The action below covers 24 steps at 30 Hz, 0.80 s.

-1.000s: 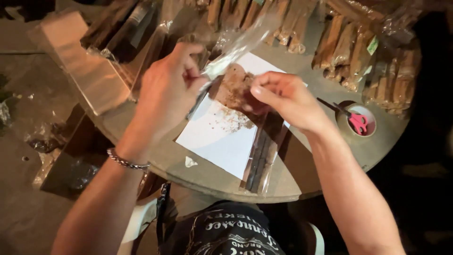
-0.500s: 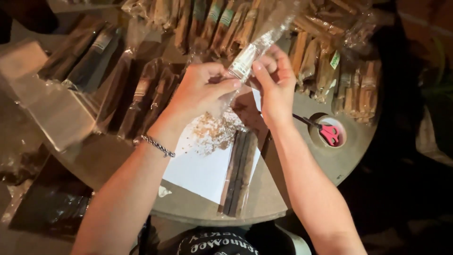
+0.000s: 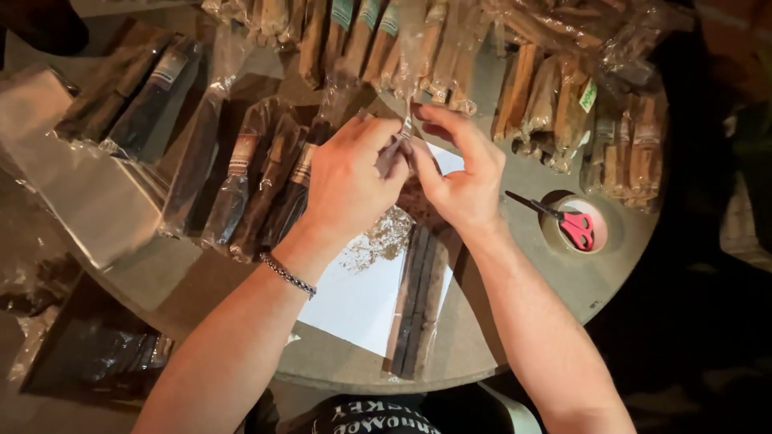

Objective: Packaging dark wooden sticks into clear plastic sleeves at a workshop table.

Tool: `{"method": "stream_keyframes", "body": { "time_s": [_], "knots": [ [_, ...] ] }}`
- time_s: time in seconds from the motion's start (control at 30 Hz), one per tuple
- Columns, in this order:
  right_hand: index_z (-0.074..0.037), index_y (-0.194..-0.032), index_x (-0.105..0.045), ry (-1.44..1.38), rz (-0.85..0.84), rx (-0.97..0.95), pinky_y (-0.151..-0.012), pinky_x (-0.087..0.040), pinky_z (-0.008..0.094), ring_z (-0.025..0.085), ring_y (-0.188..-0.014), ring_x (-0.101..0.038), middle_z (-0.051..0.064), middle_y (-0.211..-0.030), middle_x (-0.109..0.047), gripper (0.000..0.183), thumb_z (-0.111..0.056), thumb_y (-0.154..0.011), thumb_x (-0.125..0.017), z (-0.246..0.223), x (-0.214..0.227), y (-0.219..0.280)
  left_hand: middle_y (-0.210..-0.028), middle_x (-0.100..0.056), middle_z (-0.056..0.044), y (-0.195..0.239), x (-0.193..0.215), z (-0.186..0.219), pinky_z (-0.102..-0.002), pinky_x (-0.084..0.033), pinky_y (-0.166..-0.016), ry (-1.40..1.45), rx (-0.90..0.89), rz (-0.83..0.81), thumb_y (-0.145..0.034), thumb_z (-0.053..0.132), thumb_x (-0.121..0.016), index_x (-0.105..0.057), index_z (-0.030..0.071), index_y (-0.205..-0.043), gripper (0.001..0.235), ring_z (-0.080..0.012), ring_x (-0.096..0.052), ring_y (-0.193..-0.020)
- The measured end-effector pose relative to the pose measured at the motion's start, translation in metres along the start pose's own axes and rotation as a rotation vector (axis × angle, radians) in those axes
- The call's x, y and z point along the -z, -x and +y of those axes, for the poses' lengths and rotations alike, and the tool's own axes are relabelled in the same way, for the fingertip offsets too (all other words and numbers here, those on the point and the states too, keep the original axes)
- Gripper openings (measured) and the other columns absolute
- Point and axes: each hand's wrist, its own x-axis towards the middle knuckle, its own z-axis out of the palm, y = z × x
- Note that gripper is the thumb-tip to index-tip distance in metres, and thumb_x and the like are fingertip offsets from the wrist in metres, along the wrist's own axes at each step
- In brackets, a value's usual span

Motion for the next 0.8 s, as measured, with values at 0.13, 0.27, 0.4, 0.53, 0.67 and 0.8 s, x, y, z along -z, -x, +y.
{"method": "stream_keyframes", "body": {
  "time_s": [0.13, 0.27, 0.4, 0.53, 0.67, 0.8],
  "knots": [
    [-0.003, -0.117, -0.075, 0.052, -0.011, -0.004, -0.08, -0.066, 0.043, 0.031, -0.093, -0.078, 0.012, -0.102, -0.078, 0.033, -0.004, -0.086, -0.086, 0.009, 0.001, 0.006, -0.077, -0.065, 0.004, -0.001, 0.002, 0.002, -0.028, -0.059, -0.065, -0.064, -0.082, 0.017, -0.073, 0.014, -0.078, -0.071, 0.019, -0.099, 0.028, -0.0165, -0.067, -0.078],
    [-0.002, -0.115, -0.074, 0.064, -0.021, 0.0, -0.078, -0.064, 0.04, 0.03, -0.094, -0.078, 0.013, -0.099, -0.08, 0.023, 0.003, -0.092, -0.076, 0.003, 0.001, 0.004, -0.079, -0.064, 0.0, -0.005, 0.008, 0.01, -0.032, -0.059, -0.068, -0.028, -0.115, 0.025, -0.075, 0.01, -0.076, -0.071, 0.019, -0.102, 0.029, -0.0216, -0.068, -0.078],
    [-0.002, -0.119, -0.072, 0.083, -0.019, 0.002, -0.076, -0.063, 0.04, 0.03, -0.094, -0.077, 0.014, -0.1, -0.08, 0.025, 0.004, -0.095, -0.072, -0.001, 0.001, 0.002, -0.081, -0.063, 0.002, -0.002, 0.0, 0.003, -0.029, -0.058, -0.07, -0.019, -0.149, 0.058, -0.08, 0.01, -0.074, -0.072, 0.022, -0.107, 0.029, -0.0198, -0.067, -0.079],
    [-0.002, -0.121, -0.071, 0.045, -0.014, -0.019, -0.075, -0.063, 0.038, 0.029, -0.092, -0.077, 0.015, -0.098, -0.079, 0.027, 0.006, -0.095, -0.071, 0.0, 0.001, 0.002, -0.079, -0.062, 0.003, -0.001, 0.001, 0.003, -0.029, -0.058, -0.069, -0.005, -0.146, 0.062, -0.083, 0.01, -0.071, -0.072, 0.022, -0.106, 0.027, -0.0191, -0.067, -0.078],
    [0.0, -0.124, -0.068, -0.028, -0.029, -0.13, -0.074, -0.064, 0.038, 0.029, -0.09, -0.078, 0.018, -0.101, -0.079, 0.027, 0.008, -0.098, -0.064, -0.002, 0.003, 0.001, -0.079, -0.063, -0.003, -0.002, 0.002, 0.006, -0.032, -0.059, -0.071, 0.036, -0.158, 0.061, -0.079, 0.005, -0.071, -0.073, 0.017, -0.106, 0.029, -0.0238, -0.068, -0.079],
    [0.004, -0.126, -0.064, -0.181, -0.037, -0.205, -0.076, -0.064, 0.039, 0.025, -0.091, -0.077, 0.021, -0.102, -0.077, 0.029, 0.008, -0.097, -0.066, 0.005, 0.004, 0.005, -0.08, -0.064, -0.003, -0.003, 0.004, 0.005, -0.033, -0.058, -0.071, 0.058, -0.157, 0.061, -0.083, 0.005, -0.069, -0.073, 0.015, -0.105, 0.025, -0.0245, -0.068, -0.078]
  ]
}}
